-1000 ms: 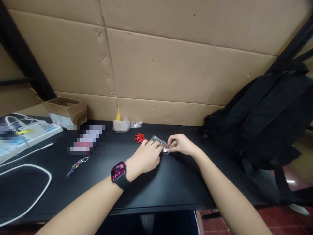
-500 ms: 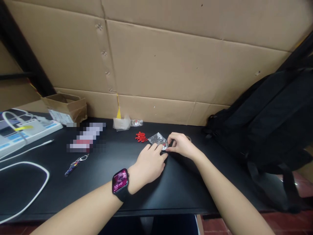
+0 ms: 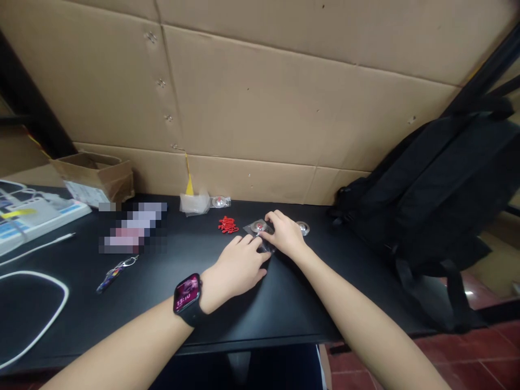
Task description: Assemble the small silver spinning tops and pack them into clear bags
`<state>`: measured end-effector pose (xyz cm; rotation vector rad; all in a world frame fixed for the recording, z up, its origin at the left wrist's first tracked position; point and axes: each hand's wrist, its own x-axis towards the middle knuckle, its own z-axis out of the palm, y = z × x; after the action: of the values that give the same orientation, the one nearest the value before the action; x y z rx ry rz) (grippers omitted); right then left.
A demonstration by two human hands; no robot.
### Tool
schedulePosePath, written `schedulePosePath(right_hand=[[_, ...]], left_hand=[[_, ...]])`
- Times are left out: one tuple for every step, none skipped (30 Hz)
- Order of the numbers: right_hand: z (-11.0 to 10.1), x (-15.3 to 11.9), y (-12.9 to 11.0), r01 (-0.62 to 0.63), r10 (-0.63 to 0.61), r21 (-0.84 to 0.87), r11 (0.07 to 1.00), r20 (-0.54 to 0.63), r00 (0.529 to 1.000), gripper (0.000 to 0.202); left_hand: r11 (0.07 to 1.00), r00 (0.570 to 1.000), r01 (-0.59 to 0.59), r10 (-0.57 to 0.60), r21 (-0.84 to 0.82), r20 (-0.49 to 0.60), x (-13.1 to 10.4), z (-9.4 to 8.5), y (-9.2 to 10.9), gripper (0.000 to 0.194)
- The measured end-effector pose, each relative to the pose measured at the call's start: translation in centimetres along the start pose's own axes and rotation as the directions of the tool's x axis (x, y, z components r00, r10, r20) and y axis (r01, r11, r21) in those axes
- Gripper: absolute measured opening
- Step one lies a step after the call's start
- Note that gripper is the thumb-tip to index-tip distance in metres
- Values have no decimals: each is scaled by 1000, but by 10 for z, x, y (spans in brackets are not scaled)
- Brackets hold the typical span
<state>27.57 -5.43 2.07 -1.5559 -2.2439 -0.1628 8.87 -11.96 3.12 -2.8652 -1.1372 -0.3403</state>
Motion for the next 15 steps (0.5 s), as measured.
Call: schedulePosePath(right_hand=[[-2,-1,0,19,-19,18,1000,16,1000,31],[-5,-1,1,49,-51,57,997,36,998,31],[-9,-2,4,85,-92,119,989,60,994,34],[-14,-3,7,117,-135,197,973,82,987,36],[-19,-4,12,139,-173,282,949,98,980,37],[-25,-5,18,147,-197,361,921,108,974,35],[-31,-6,24,141,-204,421,896,109,973,30],[-37,-7,30,131,-202,462,877,108,973,25],[-41,-8,36,127,-203,485,865,107,973,23],[-44,-8,41,128,-206,491,862,108,972,21],[-45,-8,44,137,-218,487,863,112,970,19],[-45,-8,46,151,-235,479,865,120,965,23],[-44,-8,47,165,-254,472,866,131,958,30],[-41,-8,45,179,-274,469,865,142,951,36],[-38,-7,43,190,-291,473,861,150,945,38]], left_hand=[[1000,1000,-6,6,-6,3,1,-2,-2,33],[1000,1000,-10,10,-12,7,1,-5,-4,31],[1000,1000,-15,15,-21,9,2,-9,-7,28],[999,1000,-21,22,-34,8,2,-13,-10,26],[998,1000,-29,30,-55,2,3,-18,-14,24],[996,999,-34,34,-80,-8,3,-22,-19,24],[993,999,-35,32,-109,-23,4,-27,-23,24],[991,999,-27,21,-134,-43,4,-30,-27,28],[989,998,-8,-3,-150,-69,5,-33,-30,35],[988,994,24,-39,-151,-98,6,-34,-33,43],[989,989,61,-78,-137,-123,7,-34,-35,51],[989,984,98,-113,-109,-140,8,-33,-37,56],[989,980,126,-136,-74,-143,9,-30,-38,56],[989,981,141,-145,-40,-131,10,-27,-40,52],[990,985,139,-140,-15,-104,11,-24,-41,46]])
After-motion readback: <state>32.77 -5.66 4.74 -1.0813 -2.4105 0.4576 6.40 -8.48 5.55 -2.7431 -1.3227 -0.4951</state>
